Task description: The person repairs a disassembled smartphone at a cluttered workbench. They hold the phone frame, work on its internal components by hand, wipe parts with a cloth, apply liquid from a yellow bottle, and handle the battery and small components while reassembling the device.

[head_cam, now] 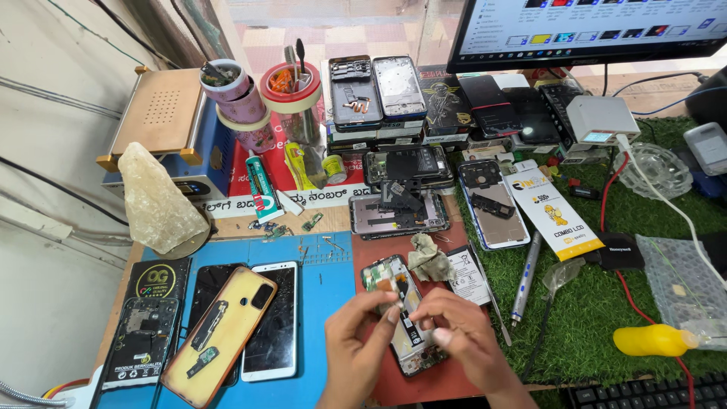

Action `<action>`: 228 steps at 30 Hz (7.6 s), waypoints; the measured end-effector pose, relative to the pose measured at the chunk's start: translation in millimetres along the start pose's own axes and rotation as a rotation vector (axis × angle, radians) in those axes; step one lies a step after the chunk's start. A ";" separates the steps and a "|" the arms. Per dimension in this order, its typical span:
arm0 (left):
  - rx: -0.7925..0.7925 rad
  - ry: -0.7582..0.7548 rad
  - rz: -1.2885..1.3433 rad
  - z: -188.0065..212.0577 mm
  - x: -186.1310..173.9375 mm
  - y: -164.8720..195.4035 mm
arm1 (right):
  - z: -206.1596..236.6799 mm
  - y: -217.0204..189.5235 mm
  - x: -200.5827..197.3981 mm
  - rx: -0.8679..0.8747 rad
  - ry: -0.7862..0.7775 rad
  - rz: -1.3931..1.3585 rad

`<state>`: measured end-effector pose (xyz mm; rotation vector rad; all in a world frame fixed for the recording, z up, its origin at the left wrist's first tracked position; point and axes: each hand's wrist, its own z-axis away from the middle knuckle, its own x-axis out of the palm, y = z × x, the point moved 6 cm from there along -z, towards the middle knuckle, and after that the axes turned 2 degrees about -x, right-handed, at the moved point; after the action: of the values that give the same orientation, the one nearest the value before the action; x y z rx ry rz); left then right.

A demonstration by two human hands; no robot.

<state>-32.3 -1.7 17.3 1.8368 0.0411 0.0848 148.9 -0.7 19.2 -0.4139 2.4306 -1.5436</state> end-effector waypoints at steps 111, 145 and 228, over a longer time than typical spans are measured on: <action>-0.356 -0.137 -0.019 -72.9 29.7 -40.6 | -68.2 58.2 -70.0 0.552 -0.006 -0.167; -0.258 -0.241 -0.140 -70.0 36.8 -14.6 | -67.8 50.3 -63.4 0.583 -0.085 -0.108; -0.162 -0.160 0.065 -72.1 37.3 -16.1 | -56.1 68.6 -62.1 0.561 -0.012 -0.161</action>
<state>-0.6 74.7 22.1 1.6778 -0.1344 -0.0131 180.1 96.5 -16.9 -0.5054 1.8687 -2.1784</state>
